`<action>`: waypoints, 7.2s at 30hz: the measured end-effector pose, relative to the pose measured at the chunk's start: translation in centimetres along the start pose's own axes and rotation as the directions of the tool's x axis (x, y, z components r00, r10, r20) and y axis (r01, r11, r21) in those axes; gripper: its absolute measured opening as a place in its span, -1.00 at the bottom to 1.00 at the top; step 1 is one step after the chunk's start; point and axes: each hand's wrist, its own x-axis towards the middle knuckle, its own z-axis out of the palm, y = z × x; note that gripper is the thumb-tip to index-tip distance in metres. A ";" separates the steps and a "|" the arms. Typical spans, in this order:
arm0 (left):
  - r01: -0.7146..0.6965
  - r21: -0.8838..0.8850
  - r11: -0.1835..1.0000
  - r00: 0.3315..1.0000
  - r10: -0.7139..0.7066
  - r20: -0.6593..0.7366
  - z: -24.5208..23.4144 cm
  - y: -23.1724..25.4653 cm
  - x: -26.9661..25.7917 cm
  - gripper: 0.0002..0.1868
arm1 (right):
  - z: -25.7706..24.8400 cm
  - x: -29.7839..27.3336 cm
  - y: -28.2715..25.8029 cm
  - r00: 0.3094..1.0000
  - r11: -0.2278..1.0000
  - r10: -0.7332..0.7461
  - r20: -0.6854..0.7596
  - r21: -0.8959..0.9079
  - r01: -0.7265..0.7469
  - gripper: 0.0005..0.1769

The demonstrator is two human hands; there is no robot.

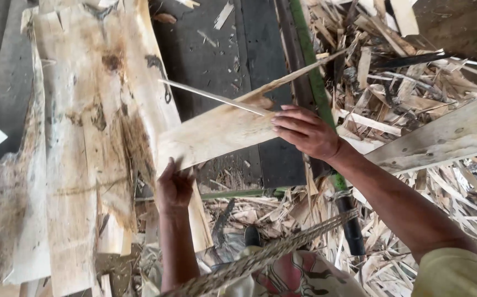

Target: Cutting thin strips of wood or bark using a manual lever-operated guillotine cutter.

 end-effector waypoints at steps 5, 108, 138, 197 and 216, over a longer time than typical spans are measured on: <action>-0.388 0.325 0.862 0.877 0.454 -0.158 0.4 3.9 -4.0 -0.73 | 2.8 -2.4 1.7 0.949 0.964 0.212 0.234 -0.209 -0.164 -0.83; 0.066 0.883 -0.465 0.993 0.119 -0.011 1.5 -20.0 6.8 -0.08 | -5.5 -16.5 -17.0 -0.422 -0.402 0.812 0.403 -0.139 -0.905 -0.36; -0.210 0.943 0.257 0.952 0.273 0.138 -0.8 -31.4 17.0 -0.40 | -2.7 -21.1 -17.6 -0.357 -0.251 0.841 0.406 -0.291 -0.923 -0.20; 0.305 0.660 0.686 0.950 -0.175 -0.257 -3.3 -20.6 3.9 -0.55 | -3.7 -22.5 -17.7 -0.270 -0.278 0.840 0.470 -0.054 -0.959 -0.41; 0.375 0.656 0.656 0.845 -0.533 0.049 -8.2 -17.0 -6.3 -0.42 | 10.7 -26.1 -17.5 -0.099 -0.595 0.770 0.630 0.654 -0.467 -0.60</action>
